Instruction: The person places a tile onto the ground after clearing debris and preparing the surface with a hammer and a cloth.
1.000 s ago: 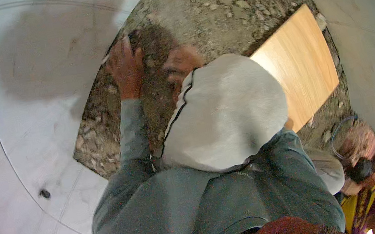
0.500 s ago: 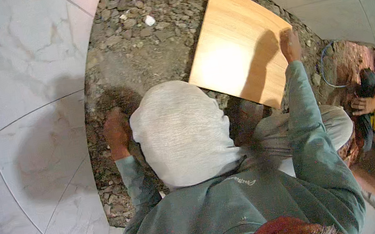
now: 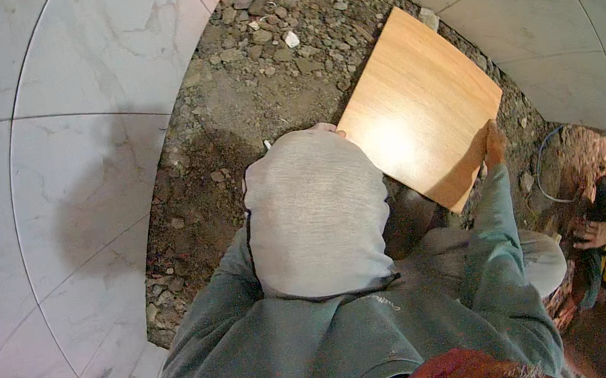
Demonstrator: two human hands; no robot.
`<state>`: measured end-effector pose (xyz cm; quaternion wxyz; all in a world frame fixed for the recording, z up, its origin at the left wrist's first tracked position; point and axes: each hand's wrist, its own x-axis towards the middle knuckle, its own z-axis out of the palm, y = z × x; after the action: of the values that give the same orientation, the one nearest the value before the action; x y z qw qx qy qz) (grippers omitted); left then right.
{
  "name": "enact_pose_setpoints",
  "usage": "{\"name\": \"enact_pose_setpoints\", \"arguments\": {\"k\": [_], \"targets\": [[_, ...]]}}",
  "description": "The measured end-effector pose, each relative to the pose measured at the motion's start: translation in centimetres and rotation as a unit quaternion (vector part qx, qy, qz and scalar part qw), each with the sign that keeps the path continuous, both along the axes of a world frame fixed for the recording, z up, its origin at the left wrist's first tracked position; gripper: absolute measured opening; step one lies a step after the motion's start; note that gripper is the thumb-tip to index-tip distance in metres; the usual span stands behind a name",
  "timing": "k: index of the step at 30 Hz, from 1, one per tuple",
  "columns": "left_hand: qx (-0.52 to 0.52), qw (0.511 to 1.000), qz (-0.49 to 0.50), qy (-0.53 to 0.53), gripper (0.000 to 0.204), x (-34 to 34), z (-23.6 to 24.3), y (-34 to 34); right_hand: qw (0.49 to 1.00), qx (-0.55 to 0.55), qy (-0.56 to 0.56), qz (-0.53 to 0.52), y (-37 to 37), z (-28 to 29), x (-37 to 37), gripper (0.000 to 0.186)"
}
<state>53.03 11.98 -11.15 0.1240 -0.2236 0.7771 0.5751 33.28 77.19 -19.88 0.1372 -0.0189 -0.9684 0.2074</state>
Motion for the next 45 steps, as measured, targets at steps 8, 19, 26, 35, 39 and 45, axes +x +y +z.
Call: {"name": "enact_pose_setpoints", "arguments": {"k": [8, 19, 26, 35, 39, 45], "targets": [[0.099, 0.994, 0.047, 0.012, 0.034, -3.0, -0.6, 1.6, 0.958, -0.279, -0.036, -0.064, -8.1, 10.4, -1.3, 0.051], [0.163, 0.981, 0.098, 0.034, 0.035, -5.7, -0.3, -1.1, 0.841, -0.464, -0.123, -0.251, -23.1, 13.0, -6.7, 0.034], [0.391, 0.849, 0.246, 0.255, 0.040, -12.3, 0.5, -7.6, 0.873, -0.424, -0.109, -0.214, -33.9, 5.3, -10.9, 0.022], [0.432, 0.757, 0.417, 0.258, 0.048, -16.7, -3.8, -13.0, 0.835, -0.501, -0.125, -0.192, -40.7, 3.9, -16.7, 0.039], [0.358, 0.762, 0.495, 0.214, 0.046, -18.2, -2.6, -13.6, 0.871, -0.463, -0.134, -0.094, -42.3, 6.2, -17.0, 0.042], [0.178, 0.912, 0.363, 0.073, 0.043, -18.7, 0.1, -17.0, 0.951, -0.189, -0.246, 0.007, -36.1, 4.7, -20.6, 0.035]]}}
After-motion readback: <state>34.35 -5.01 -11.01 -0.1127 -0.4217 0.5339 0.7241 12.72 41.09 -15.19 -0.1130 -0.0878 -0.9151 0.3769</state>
